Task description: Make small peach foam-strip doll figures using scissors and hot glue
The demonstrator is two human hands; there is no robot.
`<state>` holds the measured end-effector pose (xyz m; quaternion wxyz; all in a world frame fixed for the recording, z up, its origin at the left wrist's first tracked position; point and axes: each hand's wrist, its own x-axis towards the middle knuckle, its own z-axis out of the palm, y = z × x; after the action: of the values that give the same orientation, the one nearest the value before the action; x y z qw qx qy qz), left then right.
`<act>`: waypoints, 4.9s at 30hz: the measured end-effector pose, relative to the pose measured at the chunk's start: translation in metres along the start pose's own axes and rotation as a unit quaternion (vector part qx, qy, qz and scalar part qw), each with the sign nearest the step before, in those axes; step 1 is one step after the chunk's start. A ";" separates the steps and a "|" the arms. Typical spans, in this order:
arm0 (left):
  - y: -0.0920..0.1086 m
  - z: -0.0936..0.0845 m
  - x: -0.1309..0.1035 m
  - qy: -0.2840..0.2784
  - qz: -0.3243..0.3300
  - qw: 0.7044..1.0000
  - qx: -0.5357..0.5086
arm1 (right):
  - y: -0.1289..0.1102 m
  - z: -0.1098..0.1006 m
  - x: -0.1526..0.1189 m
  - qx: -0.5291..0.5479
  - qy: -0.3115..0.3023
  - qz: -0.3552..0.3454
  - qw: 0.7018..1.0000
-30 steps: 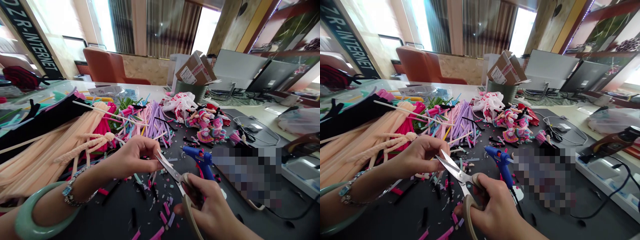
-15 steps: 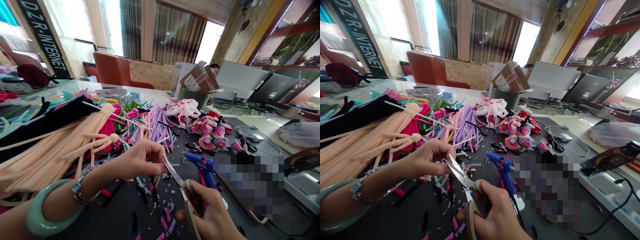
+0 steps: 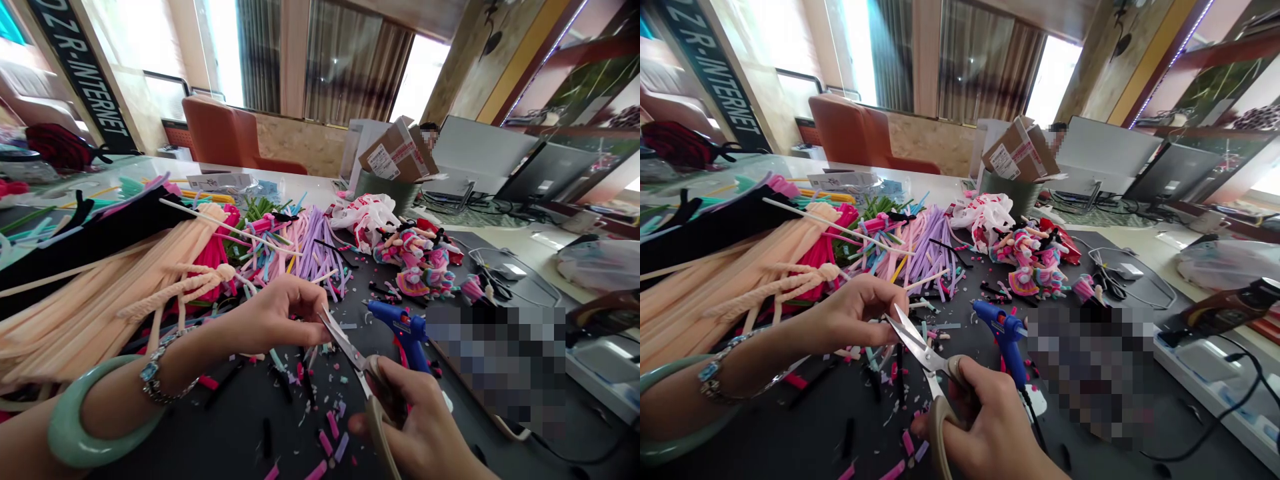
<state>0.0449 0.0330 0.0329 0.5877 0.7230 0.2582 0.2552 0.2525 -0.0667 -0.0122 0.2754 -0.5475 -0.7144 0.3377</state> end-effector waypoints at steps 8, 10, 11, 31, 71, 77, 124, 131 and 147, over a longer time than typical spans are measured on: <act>-0.002 -0.001 -0.001 -0.007 0.004 1.000 -0.013 | 0.002 0.000 -0.001 0.016 -0.013 0.007 1.000; -0.002 -0.001 -0.001 -0.010 0.005 1.000 -0.017 | 0.002 0.000 -0.002 0.013 -0.012 0.009 1.000; -0.003 -0.001 -0.001 -0.011 0.005 1.000 -0.018 | 0.002 0.000 -0.002 0.011 -0.012 0.010 1.000; -0.004 -0.002 0.000 -0.023 -0.016 0.999 -0.042 | 0.002 -0.001 -0.002 -0.001 0.005 -0.003 1.000; -0.002 -0.010 -0.001 -0.060 -0.039 0.993 -0.095 | -0.003 0.000 -0.001 -0.001 0.054 -0.011 0.998; -0.004 -0.011 0.000 -0.026 -0.024 0.994 -0.099 | 0.002 0.000 0.000 -0.003 0.062 -0.011 0.998; -0.017 0.006 0.005 0.024 0.083 0.957 -0.276 | 0.003 0.002 0.000 -0.025 0.096 -0.020 0.995; -0.018 0.006 0.005 0.036 0.076 0.959 -0.271 | 0.002 0.002 0.000 -0.026 0.091 -0.010 0.995; -0.013 0.011 0.003 0.138 0.052 0.967 -0.208 | 0.001 0.002 0.001 -0.039 0.090 0.008 0.995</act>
<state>0.0534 0.0290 0.0187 0.6701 0.5551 0.2401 0.4304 0.2511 -0.0656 -0.0144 0.3140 -0.5920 -0.6948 0.2612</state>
